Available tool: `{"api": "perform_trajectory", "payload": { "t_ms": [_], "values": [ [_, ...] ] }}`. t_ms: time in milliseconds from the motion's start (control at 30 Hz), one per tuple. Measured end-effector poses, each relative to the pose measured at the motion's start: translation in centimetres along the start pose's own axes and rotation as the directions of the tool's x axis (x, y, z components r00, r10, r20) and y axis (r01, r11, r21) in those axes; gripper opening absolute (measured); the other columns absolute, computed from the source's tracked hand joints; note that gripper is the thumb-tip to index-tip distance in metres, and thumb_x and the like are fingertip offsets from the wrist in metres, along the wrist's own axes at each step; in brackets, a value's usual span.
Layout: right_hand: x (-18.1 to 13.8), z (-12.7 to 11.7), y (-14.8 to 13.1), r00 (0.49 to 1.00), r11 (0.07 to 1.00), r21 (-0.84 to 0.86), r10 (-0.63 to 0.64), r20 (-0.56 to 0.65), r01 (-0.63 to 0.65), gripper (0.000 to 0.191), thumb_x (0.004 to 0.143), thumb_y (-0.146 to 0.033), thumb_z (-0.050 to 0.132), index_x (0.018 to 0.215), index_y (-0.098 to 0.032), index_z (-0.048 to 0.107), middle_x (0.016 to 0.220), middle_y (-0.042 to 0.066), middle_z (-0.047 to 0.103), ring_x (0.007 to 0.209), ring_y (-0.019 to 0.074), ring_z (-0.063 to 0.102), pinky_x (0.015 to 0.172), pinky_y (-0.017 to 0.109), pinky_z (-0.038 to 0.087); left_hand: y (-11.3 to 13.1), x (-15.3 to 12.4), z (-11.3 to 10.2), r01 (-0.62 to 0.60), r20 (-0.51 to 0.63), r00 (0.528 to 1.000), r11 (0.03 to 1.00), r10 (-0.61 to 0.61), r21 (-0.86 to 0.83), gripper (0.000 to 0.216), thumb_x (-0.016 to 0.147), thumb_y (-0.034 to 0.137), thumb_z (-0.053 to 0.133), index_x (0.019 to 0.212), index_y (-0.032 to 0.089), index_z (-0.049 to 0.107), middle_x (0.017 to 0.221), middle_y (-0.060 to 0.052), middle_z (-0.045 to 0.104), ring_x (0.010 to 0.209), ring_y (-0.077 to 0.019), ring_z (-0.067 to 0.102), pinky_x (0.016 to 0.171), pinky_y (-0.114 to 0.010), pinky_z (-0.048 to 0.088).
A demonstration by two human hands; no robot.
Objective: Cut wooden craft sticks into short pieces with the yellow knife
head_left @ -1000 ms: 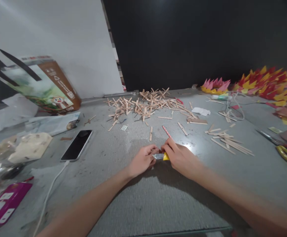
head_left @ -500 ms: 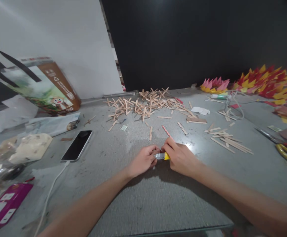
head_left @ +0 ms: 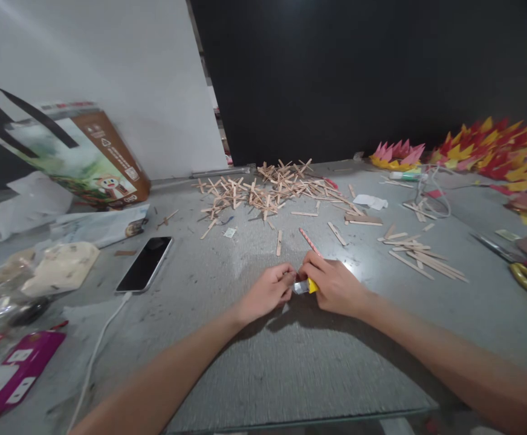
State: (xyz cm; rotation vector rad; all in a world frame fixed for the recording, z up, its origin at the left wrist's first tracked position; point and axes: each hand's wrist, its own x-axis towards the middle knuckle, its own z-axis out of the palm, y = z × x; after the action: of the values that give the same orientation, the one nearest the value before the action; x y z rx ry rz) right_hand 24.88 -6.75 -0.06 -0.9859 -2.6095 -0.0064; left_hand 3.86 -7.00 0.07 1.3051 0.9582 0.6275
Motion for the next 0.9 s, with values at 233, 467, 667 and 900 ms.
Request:
{"api": "perform_trajectory", "payload": {
  "t_ms": [233, 467, 667, 900],
  "values": [
    [-0.1, -0.2, 1.2, 0.949, 0.966, 0.233, 0.175, -0.264, -0.113, 0.030, 0.081, -0.001, 0.052, 0.103, -0.020, 0.061, 0.105, 0.008, 0.058, 0.086, 0.0200, 0.060, 0.071, 0.030, 0.046, -0.4, 0.6, -0.5, -0.065, -0.058, 0.997, 0.977, 0.055, -0.201, 0.032, 0.095, 0.053, 0.058, 0.089, 0.023, 0.051, 0.043, 0.012, 0.038, 0.033, -0.0076, 0.027, 0.039, -0.021, 0.026],
    [0.7, 0.1, 1.5, 0.828, 0.775, 0.584, 0.479, -0.293, -0.241, 0.021, 0.098, -0.037, 0.064, 0.114, -0.022, 0.063, 0.098, 0.005, 0.067, 0.079, 0.0185, 0.064, 0.074, 0.031, 0.052, -0.1, 0.5, -0.5, -0.138, -0.086, 0.989, 0.955, 0.120, -0.264, 0.027, 0.099, 0.047, 0.055, 0.093, 0.022, 0.049, 0.044, 0.012, 0.040, 0.034, -0.0081, 0.026, 0.038, -0.020, 0.027],
    [0.3, 0.6, 1.1, 0.864, 0.774, 0.573, 0.457, -0.212, -0.269, 0.016, 0.097, -0.036, 0.064, 0.103, -0.022, 0.070, 0.087, 0.003, 0.073, 0.075, 0.0181, 0.066, 0.073, 0.030, 0.051, 0.3, 0.0, -0.3, -0.130, -0.057, 0.991, 0.972, 0.121, -0.194, 0.026, 0.102, 0.048, 0.051, 0.096, 0.023, 0.048, 0.046, 0.013, 0.040, 0.037, -0.0081, 0.027, 0.040, -0.020, 0.028],
    [0.2, 0.3, 0.9, 0.870, 0.797, 0.564, 0.420, -0.258, -0.217, 0.014, 0.098, -0.031, 0.062, 0.104, -0.022, 0.071, 0.096, 0.005, 0.075, 0.081, 0.0190, 0.068, 0.077, 0.032, 0.052, 0.4, -0.5, -0.1, -0.124, -0.069, 0.990, 0.992, 0.124, -0.003, 0.028, 0.104, 0.048, 0.046, 0.097, 0.022, 0.052, 0.053, 0.010, 0.043, 0.045, -0.0091, 0.033, 0.046, -0.021, 0.028]
  ]
}}
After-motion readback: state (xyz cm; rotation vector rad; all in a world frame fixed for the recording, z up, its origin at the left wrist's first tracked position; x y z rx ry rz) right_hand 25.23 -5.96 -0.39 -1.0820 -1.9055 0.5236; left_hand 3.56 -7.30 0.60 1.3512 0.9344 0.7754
